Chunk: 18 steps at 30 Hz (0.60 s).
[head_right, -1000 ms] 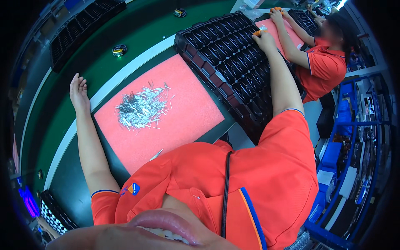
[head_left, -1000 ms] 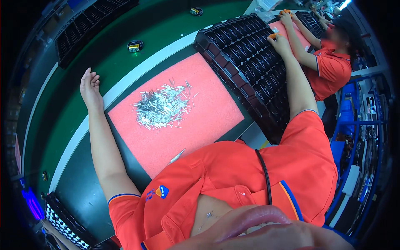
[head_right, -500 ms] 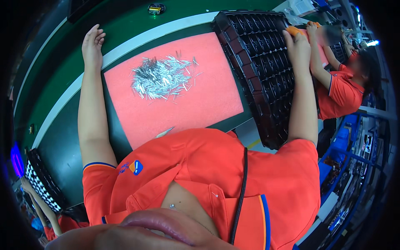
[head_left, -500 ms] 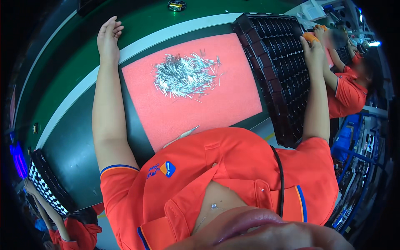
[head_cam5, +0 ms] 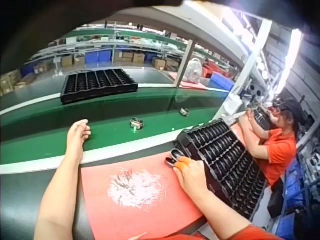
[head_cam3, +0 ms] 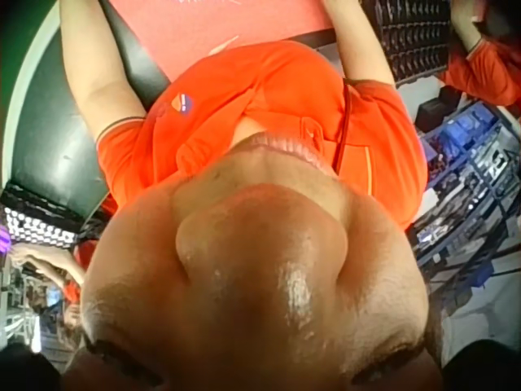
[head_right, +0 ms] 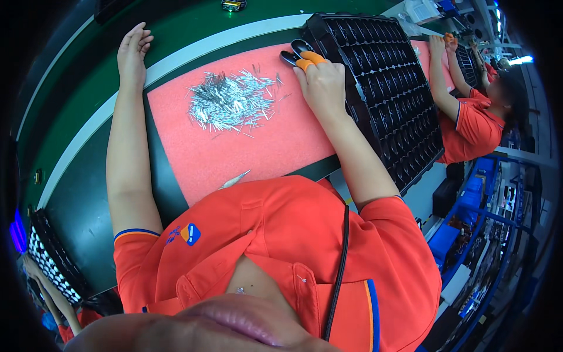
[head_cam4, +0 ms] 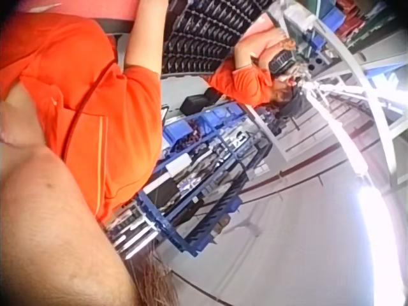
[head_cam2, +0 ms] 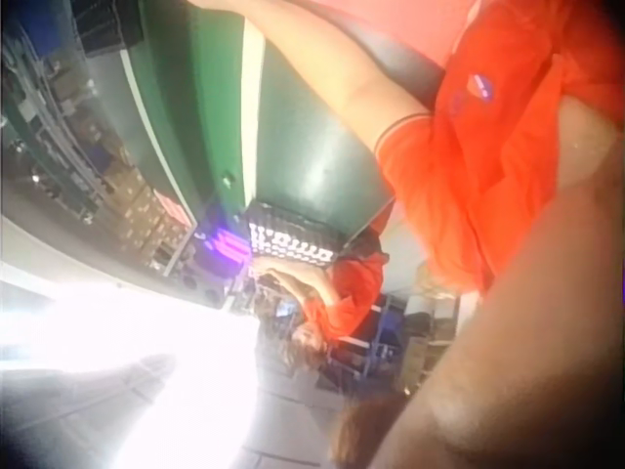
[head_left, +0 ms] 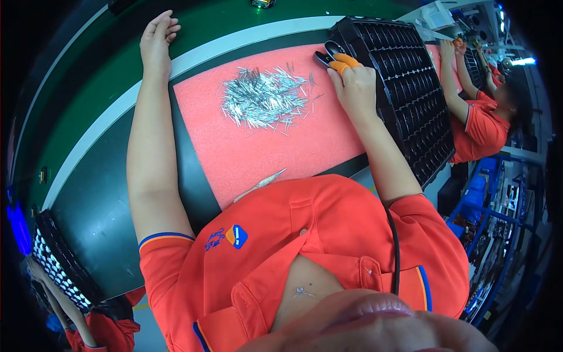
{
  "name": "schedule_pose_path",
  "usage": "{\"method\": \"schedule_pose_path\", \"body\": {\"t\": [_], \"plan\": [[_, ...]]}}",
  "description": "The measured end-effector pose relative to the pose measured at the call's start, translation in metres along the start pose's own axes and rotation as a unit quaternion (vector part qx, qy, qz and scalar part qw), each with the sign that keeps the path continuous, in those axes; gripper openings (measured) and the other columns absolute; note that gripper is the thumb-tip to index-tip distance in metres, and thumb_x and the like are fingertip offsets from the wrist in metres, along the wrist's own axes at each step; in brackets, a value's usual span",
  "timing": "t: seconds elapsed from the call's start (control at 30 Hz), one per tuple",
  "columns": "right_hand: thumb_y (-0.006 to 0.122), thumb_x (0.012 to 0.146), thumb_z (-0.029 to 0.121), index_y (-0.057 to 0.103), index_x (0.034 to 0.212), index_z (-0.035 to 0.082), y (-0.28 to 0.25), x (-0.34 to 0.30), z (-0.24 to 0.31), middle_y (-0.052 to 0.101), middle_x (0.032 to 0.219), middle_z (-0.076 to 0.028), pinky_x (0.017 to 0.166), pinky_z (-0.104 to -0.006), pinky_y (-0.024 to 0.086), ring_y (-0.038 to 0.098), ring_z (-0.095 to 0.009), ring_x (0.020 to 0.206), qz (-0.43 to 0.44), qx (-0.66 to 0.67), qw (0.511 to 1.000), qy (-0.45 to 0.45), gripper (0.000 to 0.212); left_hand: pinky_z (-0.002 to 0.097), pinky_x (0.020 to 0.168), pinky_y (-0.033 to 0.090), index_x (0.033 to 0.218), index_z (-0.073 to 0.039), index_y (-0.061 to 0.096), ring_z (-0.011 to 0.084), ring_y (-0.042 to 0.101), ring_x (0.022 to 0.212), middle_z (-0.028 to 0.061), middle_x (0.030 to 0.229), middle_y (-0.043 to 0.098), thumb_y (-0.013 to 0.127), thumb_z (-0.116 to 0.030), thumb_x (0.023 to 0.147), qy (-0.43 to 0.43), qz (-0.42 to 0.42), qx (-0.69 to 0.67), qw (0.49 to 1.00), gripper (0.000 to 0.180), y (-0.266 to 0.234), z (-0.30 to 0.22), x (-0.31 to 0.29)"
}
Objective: Assembling and inspecting small electronic components at a production line workstation.
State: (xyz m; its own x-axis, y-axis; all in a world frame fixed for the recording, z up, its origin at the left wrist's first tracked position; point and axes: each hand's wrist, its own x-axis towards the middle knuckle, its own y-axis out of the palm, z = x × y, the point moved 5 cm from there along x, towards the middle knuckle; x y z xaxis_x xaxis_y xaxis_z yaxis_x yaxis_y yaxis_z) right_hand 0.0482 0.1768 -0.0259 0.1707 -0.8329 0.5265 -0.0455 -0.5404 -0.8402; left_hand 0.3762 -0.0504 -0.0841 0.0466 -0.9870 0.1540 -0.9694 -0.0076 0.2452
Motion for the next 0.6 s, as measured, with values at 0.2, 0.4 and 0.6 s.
{"method": "schedule_pose_path", "body": {"t": [0.2,0.4,0.6], "plan": [[0.071,0.08,0.024,0.069,0.088,0.007,0.004,-0.007,0.006,0.057,0.076,-0.006,0.069,-0.0361,0.037,0.053,-0.022,0.071,-0.016,0.022,1.0,0.003,0.019,0.0221,0.076,0.047,0.113,-0.004,0.063,0.0114,0.061,0.086,0.0061,0.096,0.066,0.056,-0.018,0.094,0.017,-0.009,0.0,1.0,0.025,-0.001,-0.002,-0.003],[0.074,0.077,0.024,0.067,0.092,0.006,0.012,-0.019,0.003,0.056,0.077,-0.009,0.07,-0.0374,0.039,0.053,-0.024,0.072,0.002,0.054,0.998,0.029,0.024,0.0228,0.081,0.046,0.116,-0.004,0.062,0.011,0.06,0.09,0.0055,0.099,0.065,0.055,-0.019,0.095,-0.005,-0.009,-0.001,1.0,0.026,-0.001,-0.002,-0.002],[0.074,0.078,0.02,0.067,0.098,0.005,0.001,-0.024,0.005,0.058,0.082,-0.012,0.069,-0.0392,0.044,0.054,-0.027,0.073,0.012,0.104,0.994,0.043,0.026,0.0231,0.082,0.045,0.117,-0.004,0.06,0.0112,0.059,0.09,0.0051,0.1,0.064,0.055,-0.019,0.094,-0.007,-0.008,-0.004,1.0,0.028,0.001,-0.002,-0.002]]}}
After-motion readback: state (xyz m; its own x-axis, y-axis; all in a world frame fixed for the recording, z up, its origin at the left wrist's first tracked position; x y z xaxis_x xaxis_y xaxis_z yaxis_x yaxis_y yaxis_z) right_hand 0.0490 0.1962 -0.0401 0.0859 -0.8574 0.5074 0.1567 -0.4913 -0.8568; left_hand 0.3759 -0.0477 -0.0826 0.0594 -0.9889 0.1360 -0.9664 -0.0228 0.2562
